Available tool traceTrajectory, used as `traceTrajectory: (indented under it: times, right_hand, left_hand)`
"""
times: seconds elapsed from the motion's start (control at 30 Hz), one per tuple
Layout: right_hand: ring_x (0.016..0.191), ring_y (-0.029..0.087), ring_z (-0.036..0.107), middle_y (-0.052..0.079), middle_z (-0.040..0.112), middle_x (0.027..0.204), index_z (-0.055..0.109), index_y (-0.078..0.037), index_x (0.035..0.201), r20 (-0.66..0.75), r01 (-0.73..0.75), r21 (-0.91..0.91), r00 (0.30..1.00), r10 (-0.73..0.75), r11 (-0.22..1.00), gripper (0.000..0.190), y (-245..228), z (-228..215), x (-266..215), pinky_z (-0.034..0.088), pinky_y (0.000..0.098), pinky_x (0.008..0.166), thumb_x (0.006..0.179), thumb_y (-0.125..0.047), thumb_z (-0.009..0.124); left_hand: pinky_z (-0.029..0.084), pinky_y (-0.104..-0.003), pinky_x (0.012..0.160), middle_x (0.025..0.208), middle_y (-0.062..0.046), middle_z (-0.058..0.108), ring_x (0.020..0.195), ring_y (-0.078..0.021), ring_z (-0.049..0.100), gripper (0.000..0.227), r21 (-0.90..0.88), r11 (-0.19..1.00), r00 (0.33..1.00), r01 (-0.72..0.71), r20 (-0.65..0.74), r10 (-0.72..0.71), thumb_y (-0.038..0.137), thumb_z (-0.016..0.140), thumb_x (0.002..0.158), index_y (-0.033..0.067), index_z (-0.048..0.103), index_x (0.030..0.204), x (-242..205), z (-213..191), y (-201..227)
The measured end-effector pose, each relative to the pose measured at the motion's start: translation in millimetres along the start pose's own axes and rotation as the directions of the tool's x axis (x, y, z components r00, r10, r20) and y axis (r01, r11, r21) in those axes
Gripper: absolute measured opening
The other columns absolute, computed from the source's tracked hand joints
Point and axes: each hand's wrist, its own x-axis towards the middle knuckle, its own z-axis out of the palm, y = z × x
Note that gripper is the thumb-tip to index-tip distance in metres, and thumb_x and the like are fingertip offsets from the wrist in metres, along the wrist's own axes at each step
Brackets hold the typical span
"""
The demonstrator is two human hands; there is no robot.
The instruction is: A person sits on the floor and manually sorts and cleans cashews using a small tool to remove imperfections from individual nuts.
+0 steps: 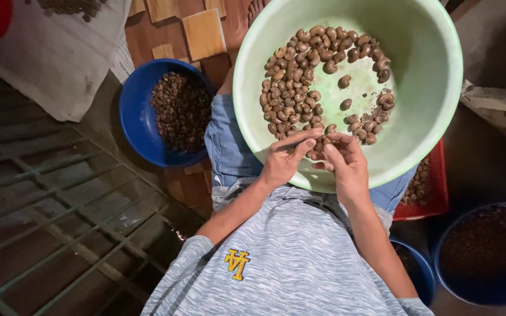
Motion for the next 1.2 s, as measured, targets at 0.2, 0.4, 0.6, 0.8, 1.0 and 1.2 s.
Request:
traceTrajectory:
  times: [0.2, 0.4, 0.6, 0.8, 1.0, 1.2]
  right_hand:
    - [0.089, 0.03, 0.076, 0.015, 0.067, 0.109, 0.057, -0.002, 0.125, -0.004, 0.061, -0.067, 0.998, -0.062, 0.996, 0.025, 8, -12, 4, 0.067, 0.0406, 0.074, 0.102, -0.008, 0.065]
    - [0.085, 0.024, 0.071, 0.017, 0.067, 0.105, 0.059, 0.005, 0.127, -0.011, 0.081, -0.139, 0.996, -0.083, 0.987, 0.032, 6, -5, 2, 0.066, 0.0403, 0.072, 0.098, -0.003, 0.07]
    - [0.08, 0.026, 0.07, 0.022, 0.067, 0.102, 0.059, 0.009, 0.124, 0.001, 0.125, -0.175, 0.992, -0.126, 0.977, 0.032, 18, -14, 7, 0.066, 0.0412, 0.069, 0.096, -0.001, 0.071]
    - [0.083, 0.027, 0.07, 0.023, 0.065, 0.104, 0.053, 0.007, 0.123, 0.021, 0.15, -0.235, 0.989, -0.149, 0.96, 0.03, 22, -16, 5, 0.066, 0.0388, 0.07, 0.099, -0.005, 0.067]
    - [0.093, 0.033, 0.074, 0.03, 0.07, 0.113, 0.05, 0.005, 0.124, 0.038, 0.214, -0.285, 0.977, -0.212, 0.934, 0.034, 42, -35, 4, 0.065, 0.0407, 0.07, 0.097, -0.005, 0.069]
    - [0.059, 0.016, 0.066, 0.013, 0.066, 0.078, 0.058, -0.001, 0.112, -0.318, 0.428, -0.331, 0.789, -0.526, 0.841, 0.025, -14, -90, -19, 0.057, 0.0266, 0.055, 0.099, -0.02, 0.067]
  left_hand:
    - [0.055, -0.049, 0.103, 0.128, -0.02, 0.072, 0.126, -0.0315, 0.065, 0.021, -0.039, 0.998, 0.997, 0.048, 0.056, -0.046, 0.015, 0.069, 0.106, 0.0034, 0.077, 0.123, 1, 2, 10]
    - [0.057, -0.051, 0.099, 0.125, -0.022, 0.073, 0.123, -0.0348, 0.067, 0.021, 0.024, 0.997, 0.99, 0.078, 0.112, -0.08, 0.018, 0.068, 0.107, 0.0049, 0.077, 0.121, 0, 1, 7]
    - [0.055, -0.049, 0.104, 0.128, -0.018, 0.073, 0.125, -0.0328, 0.067, 0.02, 0.02, 0.999, 0.987, 0.047, 0.15, -0.05, 0.015, 0.068, 0.107, 0.009, 0.078, 0.124, 4, -3, 12]
    - [0.055, -0.05, 0.104, 0.126, -0.019, 0.073, 0.124, -0.0329, 0.067, 0.024, -0.069, 0.995, 0.988, 0.075, 0.142, -0.065, 0.014, 0.061, 0.111, 0.0074, 0.075, 0.129, -5, -2, 4]
    - [0.059, -0.045, 0.096, 0.116, -0.02, 0.077, 0.112, -0.0299, 0.073, 0.018, 0.065, 0.992, 0.987, 0.11, 0.11, -0.117, 0.006, 0.067, 0.103, 0.0021, 0.078, 0.116, -7, -3, 0]
    - [0.064, -0.043, 0.089, 0.119, -0.025, 0.074, 0.111, -0.0387, 0.073, 0.019, 0.109, 0.969, 0.956, 0.22, 0.172, -0.236, 0.006, 0.056, 0.11, -0.0028, 0.069, 0.121, 3, -10, 13]
